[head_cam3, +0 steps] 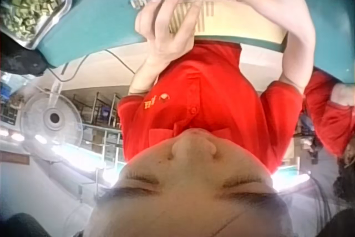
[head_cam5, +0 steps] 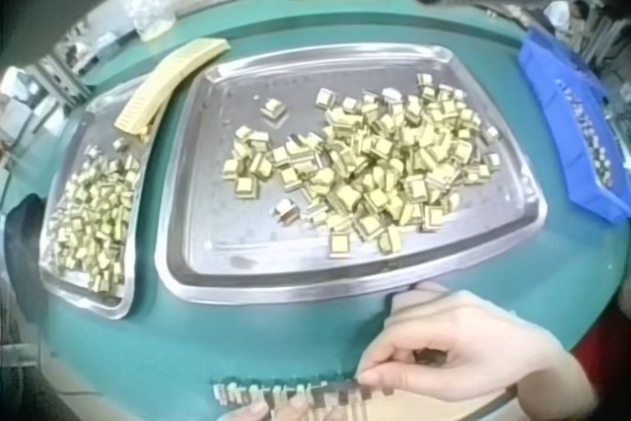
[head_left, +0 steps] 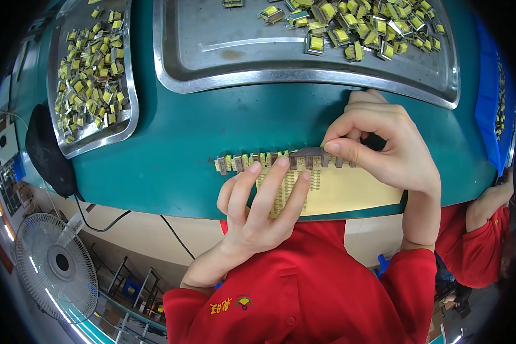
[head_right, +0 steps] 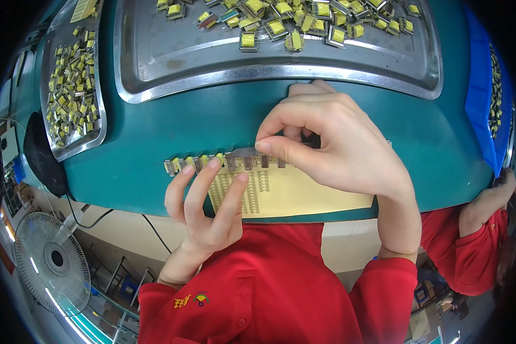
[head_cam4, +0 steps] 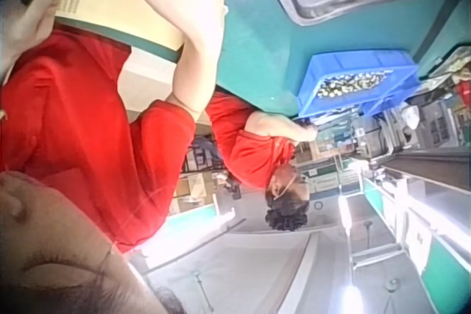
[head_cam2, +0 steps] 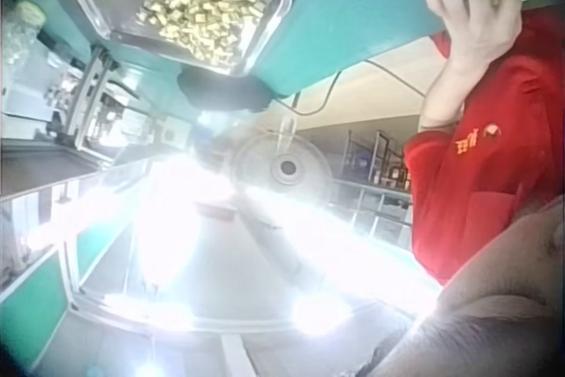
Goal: Manually picking small electronic components from a tray and placing them onto a component strip.
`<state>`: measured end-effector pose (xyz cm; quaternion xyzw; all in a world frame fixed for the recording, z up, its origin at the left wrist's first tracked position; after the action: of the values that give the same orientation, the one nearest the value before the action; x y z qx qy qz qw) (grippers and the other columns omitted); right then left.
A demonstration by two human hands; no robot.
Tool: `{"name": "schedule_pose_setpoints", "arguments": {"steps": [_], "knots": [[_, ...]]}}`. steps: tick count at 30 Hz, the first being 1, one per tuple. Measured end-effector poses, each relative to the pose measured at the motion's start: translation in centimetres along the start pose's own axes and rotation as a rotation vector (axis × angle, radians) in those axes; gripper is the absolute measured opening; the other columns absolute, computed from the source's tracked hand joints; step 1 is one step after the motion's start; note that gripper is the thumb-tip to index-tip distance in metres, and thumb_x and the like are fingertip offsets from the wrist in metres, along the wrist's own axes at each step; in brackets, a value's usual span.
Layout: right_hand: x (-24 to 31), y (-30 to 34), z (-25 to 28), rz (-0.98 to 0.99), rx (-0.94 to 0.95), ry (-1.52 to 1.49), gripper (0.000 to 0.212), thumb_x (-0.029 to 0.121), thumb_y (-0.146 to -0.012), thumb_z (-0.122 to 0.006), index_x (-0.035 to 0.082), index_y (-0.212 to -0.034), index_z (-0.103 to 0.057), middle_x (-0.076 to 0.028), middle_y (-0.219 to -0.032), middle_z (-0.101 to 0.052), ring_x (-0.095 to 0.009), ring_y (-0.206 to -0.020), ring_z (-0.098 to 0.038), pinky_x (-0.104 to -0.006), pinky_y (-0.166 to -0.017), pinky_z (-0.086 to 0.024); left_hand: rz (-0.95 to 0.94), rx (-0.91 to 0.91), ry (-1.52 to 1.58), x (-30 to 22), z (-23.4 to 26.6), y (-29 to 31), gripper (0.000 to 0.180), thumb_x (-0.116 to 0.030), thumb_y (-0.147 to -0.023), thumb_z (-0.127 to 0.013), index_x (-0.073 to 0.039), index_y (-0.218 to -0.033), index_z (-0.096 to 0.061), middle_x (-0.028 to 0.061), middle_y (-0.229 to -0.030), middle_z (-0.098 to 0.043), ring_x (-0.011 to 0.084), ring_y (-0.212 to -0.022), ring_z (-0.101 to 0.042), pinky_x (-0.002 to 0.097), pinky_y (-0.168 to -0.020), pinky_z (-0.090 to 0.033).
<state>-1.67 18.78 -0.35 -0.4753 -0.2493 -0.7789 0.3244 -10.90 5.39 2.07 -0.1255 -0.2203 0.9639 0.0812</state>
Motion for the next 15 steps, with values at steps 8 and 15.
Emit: {"name": "schedule_pose_setpoints", "arguments": {"steps": [8,15], "knots": [[-0.08,0.08,0.05,-0.01,-0.005,-0.01,0.01,0.012,-0.08,-0.075,0.003,-0.08,-0.07,-0.002,-0.066,-0.06,-0.014,-0.061,-0.05,-0.0277,-0.064,-0.04,0.002,0.013,-0.012,-0.02,-0.3,-0.09,0.028,-0.016,-0.085,-0.061,-0.026,-0.109,-0.072,0.0026,-0.124,-0.061,0.0264,-0.116,-0.048,0.0358,-0.091,-0.039],[0.05,0.09,0.07,0.008,-0.008,0.015,0.011,0.012,-0.08,-0.075,0.003,-0.079,-0.07,-0.002,-0.065,-0.059,-0.014,-0.061,-0.05,-0.0279,-0.063,-0.04,0.006,0.001,-0.016,-0.02,-0.22,-0.17,0.027,-0.016,-0.085,-0.061,-0.026,-0.108,-0.073,0.0012,-0.123,-0.062,0.0253,-0.117,-0.048,0.0351,-0.092,-0.038]]}}
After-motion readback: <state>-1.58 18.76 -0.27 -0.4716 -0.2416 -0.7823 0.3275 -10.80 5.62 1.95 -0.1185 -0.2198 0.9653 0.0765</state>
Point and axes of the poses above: each hand's wrist, its own y-axis away from the middle knuckle, its own z-axis out of the back of the hand, x = y × z, the point moved 10 cm from there along -y, towards the middle knuckle
